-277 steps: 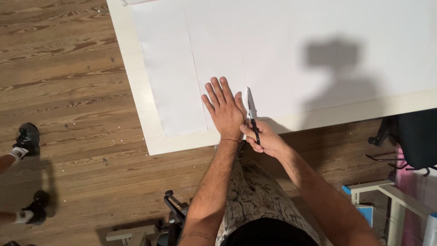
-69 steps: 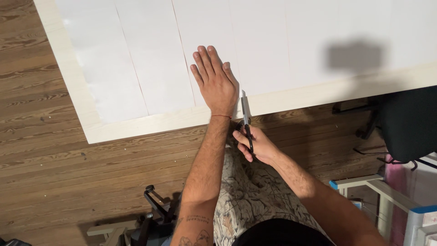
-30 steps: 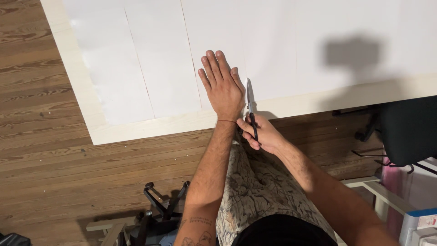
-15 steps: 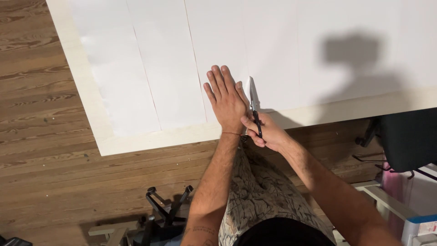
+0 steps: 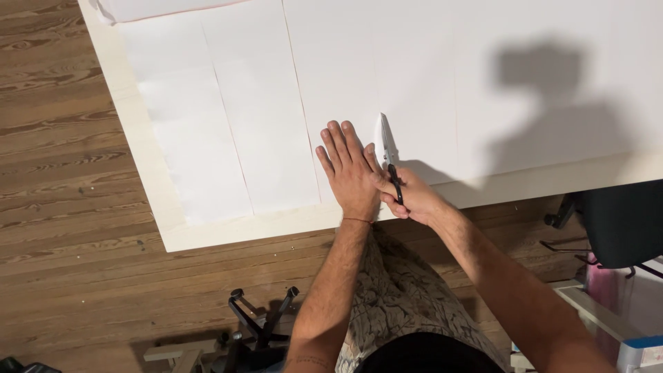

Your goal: Cutting a large sheet of paper along marked lines using scissors and a large square ruler

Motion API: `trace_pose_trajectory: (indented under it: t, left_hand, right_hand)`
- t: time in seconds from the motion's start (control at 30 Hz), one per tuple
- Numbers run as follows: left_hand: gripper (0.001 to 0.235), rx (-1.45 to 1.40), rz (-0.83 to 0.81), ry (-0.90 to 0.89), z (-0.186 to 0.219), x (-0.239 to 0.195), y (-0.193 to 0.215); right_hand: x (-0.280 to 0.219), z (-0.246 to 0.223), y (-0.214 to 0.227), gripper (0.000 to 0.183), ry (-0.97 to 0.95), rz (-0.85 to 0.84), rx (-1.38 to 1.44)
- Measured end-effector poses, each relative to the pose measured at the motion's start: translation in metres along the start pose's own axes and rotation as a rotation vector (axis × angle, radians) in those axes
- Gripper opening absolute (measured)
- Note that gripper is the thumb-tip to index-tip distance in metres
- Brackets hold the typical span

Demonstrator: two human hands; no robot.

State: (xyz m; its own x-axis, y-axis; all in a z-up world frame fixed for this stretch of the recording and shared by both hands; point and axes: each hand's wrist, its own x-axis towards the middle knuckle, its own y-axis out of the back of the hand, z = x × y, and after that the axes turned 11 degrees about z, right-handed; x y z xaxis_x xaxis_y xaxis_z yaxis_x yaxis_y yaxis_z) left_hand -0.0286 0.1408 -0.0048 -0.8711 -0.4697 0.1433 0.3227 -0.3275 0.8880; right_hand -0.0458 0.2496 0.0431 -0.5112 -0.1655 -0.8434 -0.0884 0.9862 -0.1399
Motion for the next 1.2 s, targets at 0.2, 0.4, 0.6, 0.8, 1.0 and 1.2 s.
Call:
trace_pose_trajectory:
  t: [0.2, 0.4, 0.6, 0.8, 1.0, 1.2]
  left_hand:
    - [0.067, 0.006, 0.018, -0.016, -0.005, -0.003, -0.01]
    - [0.07, -0.01, 0.023, -0.014, 0.0, 0.002, 0.001]
    - [0.079, 0.001, 0.097, -0.037, -0.004, -0.001, -0.011]
    - [0.087, -0.013, 0.086, -0.042, -0.003, 0.001, -0.007]
    - [0.092, 0.017, 0.099, -0.035, 0.002, 0.007, 0.003]
    - [0.1, 0.044, 0.106, -0.026, 0.003, 0.009, 0.003]
  right_hand:
    - [0.015, -0.003, 0.0, 0.037, 0.018, 0.013, 0.011]
    - [0.007, -0.039, -0.018, 0.036, 0.025, 0.01, 0.0]
    - [0.043, -0.029, -0.006, 0.037, 0.038, 0.015, -0.012]
    - [0.045, -0.053, -0.015, 0.038, 0.01, 0.015, -0.013]
    - [0.053, -0.075, -0.02, 0.042, 0.011, 0.032, -0.067]
    - [0.06, -0.102, -0.031, 0.041, 0.017, 0.042, -0.099]
